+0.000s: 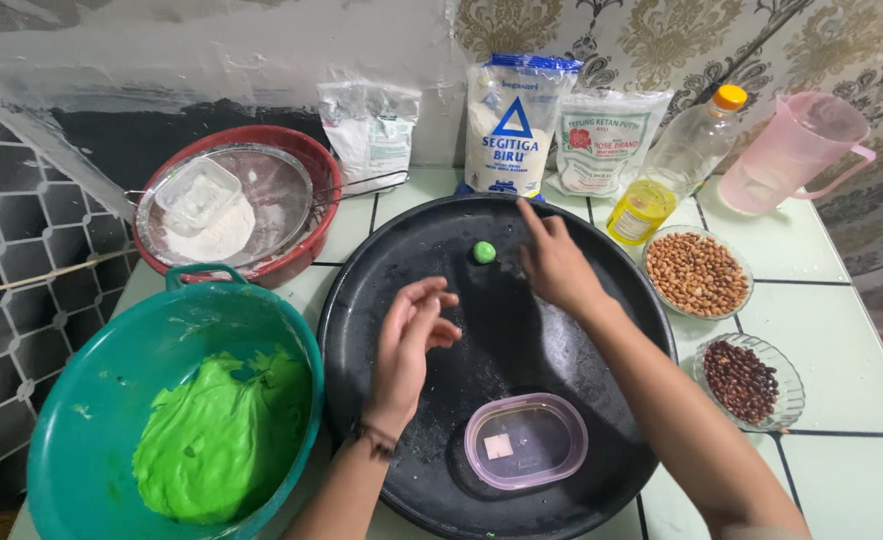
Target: Rolling small pieces of green dough into balls and placing them on a tray
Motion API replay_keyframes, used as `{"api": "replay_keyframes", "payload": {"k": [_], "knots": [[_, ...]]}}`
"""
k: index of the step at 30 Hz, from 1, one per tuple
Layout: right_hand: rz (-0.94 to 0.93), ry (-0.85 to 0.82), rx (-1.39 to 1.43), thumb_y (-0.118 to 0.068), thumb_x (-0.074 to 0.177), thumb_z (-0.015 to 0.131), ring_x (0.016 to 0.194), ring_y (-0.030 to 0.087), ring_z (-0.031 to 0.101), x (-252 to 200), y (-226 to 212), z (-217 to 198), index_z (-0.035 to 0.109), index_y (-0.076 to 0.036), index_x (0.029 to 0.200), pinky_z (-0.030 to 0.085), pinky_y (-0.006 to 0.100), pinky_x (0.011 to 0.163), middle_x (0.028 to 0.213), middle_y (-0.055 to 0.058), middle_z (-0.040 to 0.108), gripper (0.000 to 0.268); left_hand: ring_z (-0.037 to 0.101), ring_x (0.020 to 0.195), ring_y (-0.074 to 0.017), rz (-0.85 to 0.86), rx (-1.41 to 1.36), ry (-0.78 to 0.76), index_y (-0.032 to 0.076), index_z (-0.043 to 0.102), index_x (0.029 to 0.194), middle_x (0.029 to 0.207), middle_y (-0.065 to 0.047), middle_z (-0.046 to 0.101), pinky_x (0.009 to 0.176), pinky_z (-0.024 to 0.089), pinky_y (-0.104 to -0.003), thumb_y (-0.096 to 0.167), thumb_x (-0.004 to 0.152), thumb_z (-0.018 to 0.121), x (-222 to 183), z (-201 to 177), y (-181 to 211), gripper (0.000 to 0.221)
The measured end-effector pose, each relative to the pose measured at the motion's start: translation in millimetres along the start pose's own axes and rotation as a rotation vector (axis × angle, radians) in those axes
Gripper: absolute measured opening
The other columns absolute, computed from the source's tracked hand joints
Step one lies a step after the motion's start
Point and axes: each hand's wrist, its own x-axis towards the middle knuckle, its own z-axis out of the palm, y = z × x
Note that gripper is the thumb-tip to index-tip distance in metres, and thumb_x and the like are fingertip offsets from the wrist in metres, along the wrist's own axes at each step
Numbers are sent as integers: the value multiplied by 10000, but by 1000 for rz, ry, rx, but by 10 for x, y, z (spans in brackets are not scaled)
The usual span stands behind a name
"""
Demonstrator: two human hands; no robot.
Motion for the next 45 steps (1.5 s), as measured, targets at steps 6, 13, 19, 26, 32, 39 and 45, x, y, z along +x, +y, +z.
{"api": "replay_keyframes", "payload": {"k": [6,13,19,26,32,39,45], "knots": [[-69,-94,99,-107,896,628,891,377,653,-119,-278,-114,413,-164,1546,497,455,939,1202,188,478,688,666,867,-147,399,582,-209,31,602,1279,1196,-88,687,816,557,-273,123,991,546,-799,76,666,307],[-678,-271,343,-125,1007,561,952,346,644,-376,-1874,-258,534,-66,1441,521,455,846,1112,155,603,439,742,980,-218,613,1238,-177,111,720,1176,1125,-48,772,838,548,-360,149,984,586,-1013,-765,1472,238],[-1034,-176,198,-172,934,639,889,348,677,-136,-2661,859,647,-51,1206,587,437,766,932,135,648,297,727,957,-367,69,1498,111,143,723,962,867,-89,782,863,541,-511,276,1011,566,-446,-2080,1349,211],[-747,-719,-273,-326,796,685,928,407,736,100,-3195,2070,777,-143,1024,605,547,669,1052,127,730,306,586,1326,-379,-288,1567,-151,92,477,1510,1376,-159,665,1139,445,-534,84,945,525,-118,-2707,760,567],[-786,-573,-250,-172,889,561,960,422,725,-65,-3174,2251,693,-174,1134,597,549,659,1069,139,721,278,555,1351,-398,-424,1482,-279,87,290,1597,1404,-136,660,1163,423,-560,74,898,530,-212,-2686,899,738],[-790,-630,-247,7,902,481,864,391,771,-11,-3320,1909,653,9,1139,630,526,703,996,159,771,293,526,1380,-394,-378,1474,-321,151,485,1512,1401,-141,662,1179,415,-536,38,808,573,-186,-2869,776,719],[-775,-814,138,-66,800,733,1032,409,745,238,-3294,1603,723,-142,1040,635,528,874,1086,117,776,252,612,1245,-342,-219,1191,-226,104,625,1327,1241,-113,719,1077,497,-505,-31,647,577,-196,-3082,388,695]]}}
